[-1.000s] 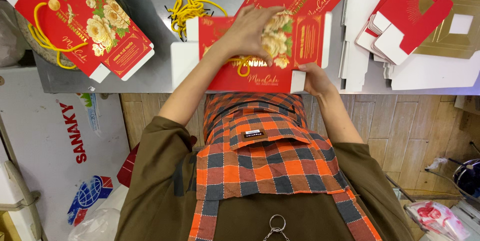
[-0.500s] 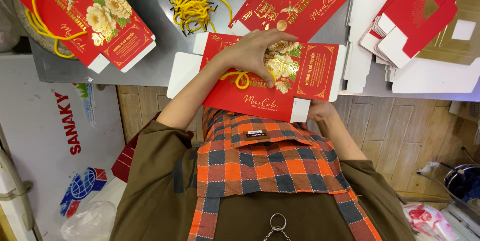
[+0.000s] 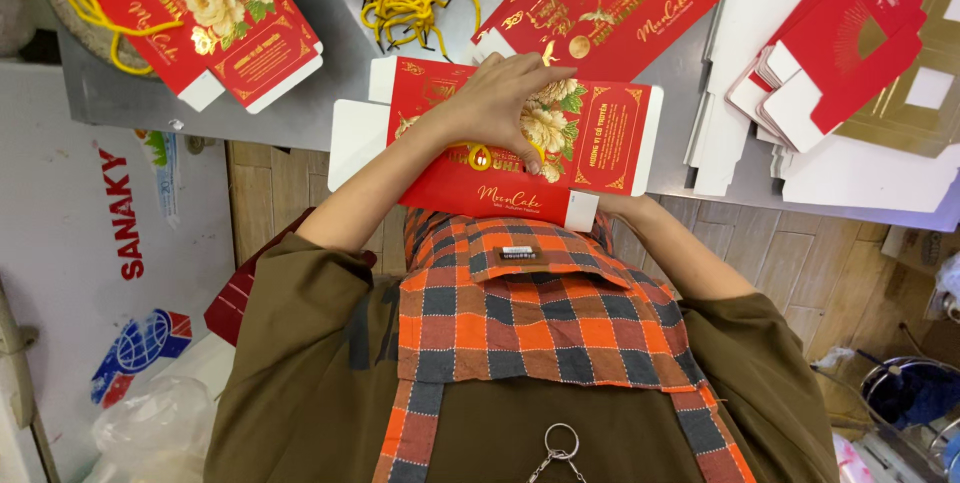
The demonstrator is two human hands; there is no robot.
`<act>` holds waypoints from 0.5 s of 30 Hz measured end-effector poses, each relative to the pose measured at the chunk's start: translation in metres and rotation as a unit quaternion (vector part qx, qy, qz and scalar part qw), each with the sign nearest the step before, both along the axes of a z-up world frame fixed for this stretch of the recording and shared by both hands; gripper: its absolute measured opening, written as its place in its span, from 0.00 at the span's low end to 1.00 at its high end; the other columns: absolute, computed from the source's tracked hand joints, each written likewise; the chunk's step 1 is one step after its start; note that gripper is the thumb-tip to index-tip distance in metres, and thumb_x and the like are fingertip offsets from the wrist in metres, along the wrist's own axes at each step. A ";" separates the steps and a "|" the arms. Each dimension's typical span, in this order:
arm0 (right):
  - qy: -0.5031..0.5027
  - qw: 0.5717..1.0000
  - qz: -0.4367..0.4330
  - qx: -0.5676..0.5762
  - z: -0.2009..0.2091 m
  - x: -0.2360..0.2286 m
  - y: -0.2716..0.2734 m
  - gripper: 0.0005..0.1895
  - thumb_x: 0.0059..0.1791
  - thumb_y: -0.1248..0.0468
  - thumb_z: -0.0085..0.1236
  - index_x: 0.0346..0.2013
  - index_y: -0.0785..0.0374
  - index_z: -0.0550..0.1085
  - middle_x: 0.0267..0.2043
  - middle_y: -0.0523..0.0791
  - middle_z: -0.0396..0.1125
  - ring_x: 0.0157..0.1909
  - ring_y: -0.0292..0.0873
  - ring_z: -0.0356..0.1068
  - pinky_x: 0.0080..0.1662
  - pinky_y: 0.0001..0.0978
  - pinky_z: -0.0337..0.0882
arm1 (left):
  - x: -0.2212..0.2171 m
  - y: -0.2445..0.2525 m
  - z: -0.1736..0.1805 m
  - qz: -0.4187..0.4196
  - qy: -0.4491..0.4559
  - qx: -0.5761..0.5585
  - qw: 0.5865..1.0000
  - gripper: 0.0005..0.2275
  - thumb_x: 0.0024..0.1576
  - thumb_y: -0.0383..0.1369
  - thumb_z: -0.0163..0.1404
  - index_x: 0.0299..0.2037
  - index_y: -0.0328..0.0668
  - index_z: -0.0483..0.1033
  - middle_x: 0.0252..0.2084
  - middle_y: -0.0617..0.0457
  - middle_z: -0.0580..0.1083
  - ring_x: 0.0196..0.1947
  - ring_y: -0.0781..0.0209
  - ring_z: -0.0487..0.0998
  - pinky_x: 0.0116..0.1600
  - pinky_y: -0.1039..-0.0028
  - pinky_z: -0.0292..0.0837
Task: The person assembles red gift boxes by inserting yellow rope handles into the designated holes on the box flaps. They fold the flaps to secure the handles and stack the completed boxes on the table.
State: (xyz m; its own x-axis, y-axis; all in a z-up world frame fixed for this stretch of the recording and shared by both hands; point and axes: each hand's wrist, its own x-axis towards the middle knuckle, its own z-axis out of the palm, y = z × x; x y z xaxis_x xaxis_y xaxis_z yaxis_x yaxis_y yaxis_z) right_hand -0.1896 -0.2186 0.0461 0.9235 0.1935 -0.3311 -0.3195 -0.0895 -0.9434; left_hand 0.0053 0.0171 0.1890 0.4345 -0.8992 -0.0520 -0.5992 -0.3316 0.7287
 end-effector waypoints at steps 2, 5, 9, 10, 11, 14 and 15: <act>0.012 0.999 -0.031 0.027 -0.015 -0.004 0.005 0.25 0.49 0.56 0.66 0.58 0.61 0.72 0.57 0.46 0.70 0.55 0.40 0.71 0.54 0.36 0.76 | 0.003 0.004 -0.001 0.001 0.036 0.020 0.999 0.59 0.21 0.57 0.73 0.70 0.47 0.64 0.50 0.52 0.71 0.50 0.54 0.72 0.51 0.62 0.60; 0.023 0.997 -0.048 0.053 -0.025 -0.009 0.008 0.25 0.49 0.57 0.66 0.58 0.61 0.72 0.57 0.46 0.70 0.55 0.40 0.71 0.54 0.36 0.76 | 0.003 0.011 -0.004 -0.006 0.002 -0.019 1.000 0.57 0.26 0.59 0.73 0.69 0.45 0.64 0.53 0.51 0.71 0.53 0.52 0.73 0.51 0.62 0.61; 0.030 0.996 -0.050 0.069 -0.027 -0.006 0.010 0.25 0.49 0.57 0.66 0.58 0.61 0.72 0.57 0.46 0.70 0.55 0.40 0.71 0.53 0.36 0.76 | 0.000 0.012 -0.004 0.008 0.011 -0.002 1.000 0.57 0.25 0.61 0.72 0.68 0.45 0.65 0.52 0.51 0.71 0.52 0.53 0.73 0.50 0.62 0.61; 0.033 0.996 -0.050 0.072 -0.026 -0.006 0.010 0.25 0.49 0.57 0.66 0.58 0.61 0.72 0.57 0.46 0.70 0.55 0.40 0.71 0.53 0.36 0.76 | 0.001 0.011 -0.004 0.009 0.001 -0.010 1.000 0.57 0.25 0.61 0.72 0.68 0.45 0.65 0.52 0.51 0.71 0.52 0.53 0.73 0.50 0.62 0.61; 0.034 0.995 -0.051 0.074 -0.026 -0.006 0.011 0.25 0.49 0.57 0.67 0.58 0.61 0.72 0.57 0.46 0.70 0.55 0.40 0.71 0.53 0.36 0.76 | 0.002 0.010 -0.004 0.010 -0.009 -0.017 1.000 0.57 0.25 0.62 0.72 0.68 0.45 0.65 0.52 0.51 0.71 0.52 0.54 0.73 0.50 0.63 0.61; 0.037 0.995 -0.050 0.074 -0.024 -0.006 0.006 0.24 0.49 0.58 0.67 0.57 0.61 0.72 0.57 0.46 0.70 0.54 0.40 0.71 0.53 0.36 0.76 | 0.002 0.009 0.001 0.009 0.012 0.016 1.000 0.57 0.23 0.61 0.72 0.68 0.46 0.65 0.52 0.52 0.71 0.52 0.54 0.73 0.51 0.61 0.62; 0.040 0.995 -0.050 0.075 -0.023 -0.007 0.004 0.24 0.49 0.58 0.67 0.57 0.61 0.72 0.57 0.46 0.70 0.54 0.40 0.71 0.53 0.36 0.76 | 0.003 0.009 0.002 0.008 0.029 0.015 0.999 0.56 0.25 0.59 0.72 0.68 0.47 0.65 0.53 0.53 0.71 0.54 0.55 0.73 0.53 0.60 0.63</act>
